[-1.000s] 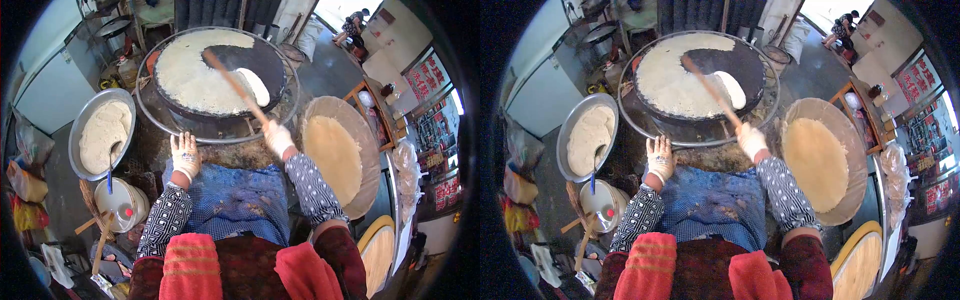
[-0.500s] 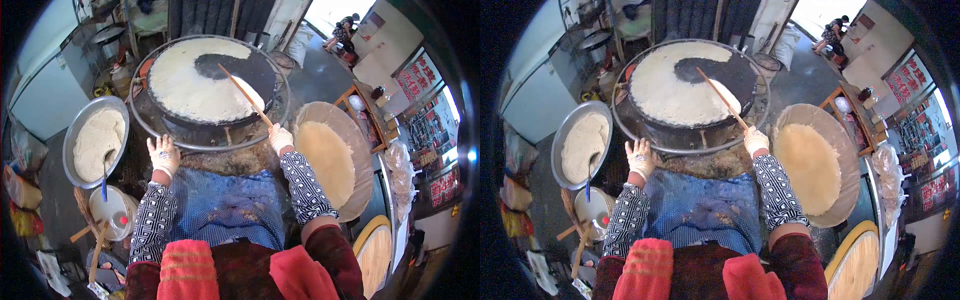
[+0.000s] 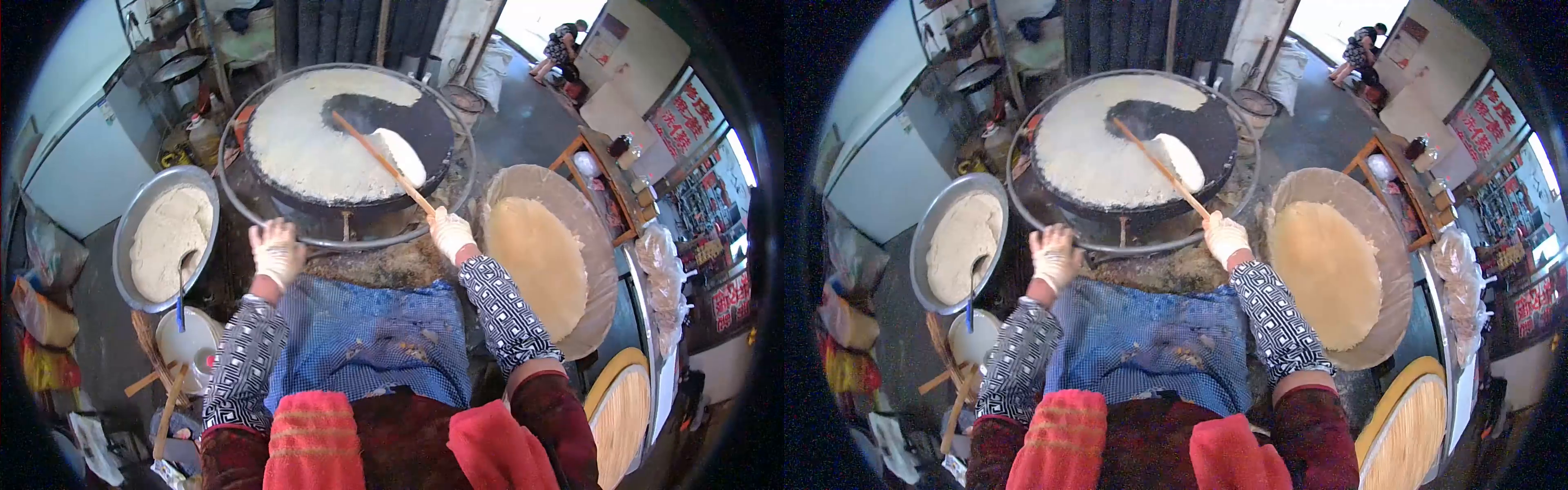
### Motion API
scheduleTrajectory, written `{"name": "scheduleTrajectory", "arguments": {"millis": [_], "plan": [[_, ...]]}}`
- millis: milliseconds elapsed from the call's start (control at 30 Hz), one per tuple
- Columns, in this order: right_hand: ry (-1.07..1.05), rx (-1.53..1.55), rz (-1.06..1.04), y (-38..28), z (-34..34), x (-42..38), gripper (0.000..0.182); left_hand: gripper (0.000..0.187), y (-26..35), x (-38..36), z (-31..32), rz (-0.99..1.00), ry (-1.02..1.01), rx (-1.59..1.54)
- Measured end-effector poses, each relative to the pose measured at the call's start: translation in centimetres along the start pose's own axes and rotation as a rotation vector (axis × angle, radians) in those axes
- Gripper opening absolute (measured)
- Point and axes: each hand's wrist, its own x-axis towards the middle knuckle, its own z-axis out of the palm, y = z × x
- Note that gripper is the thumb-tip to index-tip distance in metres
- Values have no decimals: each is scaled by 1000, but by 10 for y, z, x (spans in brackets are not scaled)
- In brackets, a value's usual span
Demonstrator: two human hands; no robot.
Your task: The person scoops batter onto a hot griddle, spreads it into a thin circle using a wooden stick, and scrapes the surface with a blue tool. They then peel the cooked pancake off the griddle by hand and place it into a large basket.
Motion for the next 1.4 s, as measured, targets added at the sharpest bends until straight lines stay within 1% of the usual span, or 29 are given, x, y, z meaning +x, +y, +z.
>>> {"name": "scheduleTrajectory", "arguments": {"millis": [67, 100, 133, 167, 200, 233, 267, 300, 333, 400, 433, 500, 600, 667, 733, 800, 867, 933, 1000, 1033, 1100, 1133, 1167, 1200, 1233, 1267, 1300, 1333, 1400], "plan": [[-23, 34, 91, 18, 12, 9, 36, 58, 31, -12, 31, 132, 217, -49], [-23, 13, 106, 25, 13, 17, 39, 58, 30, -20, 38, 143, 206, -47], [-83, 114, 134, 10, -13, 13, 38, 58, 33, -27, 32, 143, 243, -48], [42, 196, -97, 6, -13, 9, 36, 58, 47, -26, 26, 182, 291, -58], [20, 232, -111, -14, -43, -9, 35, 58, 42, -26, 32, 187, 380, -4], [-27, 30, -187, -12, -29, 0, 32, 58, 47, -29, 12, 170, 335, -10], [-1, 134, -178, -16, -27, -5, 27, 64, 41, -23, 26, 162, 251, 81], [-102, 290, -153, -2, 2, -2, 24, 63, 37, -21, 32, 109, 197, 82], [-124, 52, -10, -11, -9, -5, 24, 69, 26, -16, 53, 59, 136, 101], [3, 133, 135, 7, 4, 9, 26, 68, 25, -17, 43, 5, -44, 185], [12, 139, 143, 8, 3, 14, 26, 68, 24, -15, 42, 14, -37, 191], [80, 146, 76, 3, 5, 22, 28, 63, 16, -15, 34, 11, -38, 210], [36, 186, -45, -4, 7, 11, 28, 59, 6, -11, 32, -20, 17, 197], [-74, 156, 57, 1, -8, 10, 26, 56, -5, -10, 30, -32, 79, 203], [41, 118, 121, 9, -3, 17, 27, 52, -12, -5, 39, -45, 114, 184], [68, 109, 26, 2, -3, 14, 30, 53, -16, -5, 38, -22, 185, 141], [-6, 120, -12, -11, -7, -1, 33, 54, -25, -1, 51, -62, 162, 173], [-82, 42, -10, -1, 19, 2, 34, 54, -30, 2, 54, -120, 129, 172], [1, -52, 19, 45, 72, 31, 35, 55, -38, 3, 62, -135, 118, 177], [56, 12, 114, 29, 42, 19, 34, 55, -39, 1, 64, -155, 131, 173], [97, 36, 41, 13, 31, 8, 34, 55, -33, 4, 47, -199, 61, 198], [128, 54, -9, 7, 26, 2, 35, 55, -25, 1, 43, -188, 65, 170], [72, 26, -27, 0, 24, -7, 34, 52, -7, -3, 35, -135, 113, 96], [16, 1, -43, -5, 20, -12, 34, 49, 6, -4, 53, -45, 253, 86], [-9, -6, 17, -1, 24, -10, 34, 49, 26, -11, 57, 30, 285, -28], [-46, -9, 83, 6, 35, -7, 34, 51, 46, -21, 56, 83, 216, -83], [28, 10, 112, 19, 42, 1, 33, 56, 64, -27, 66, 81, 158, -77], [33, 7, 115, 17, 34, 4, 33, 62, 73, -31, 86, 82, 146, -96], [38, 15, 62, 5, 20, 4, 34, 70, 77, -35, 100, 51, 199, 6]]}}
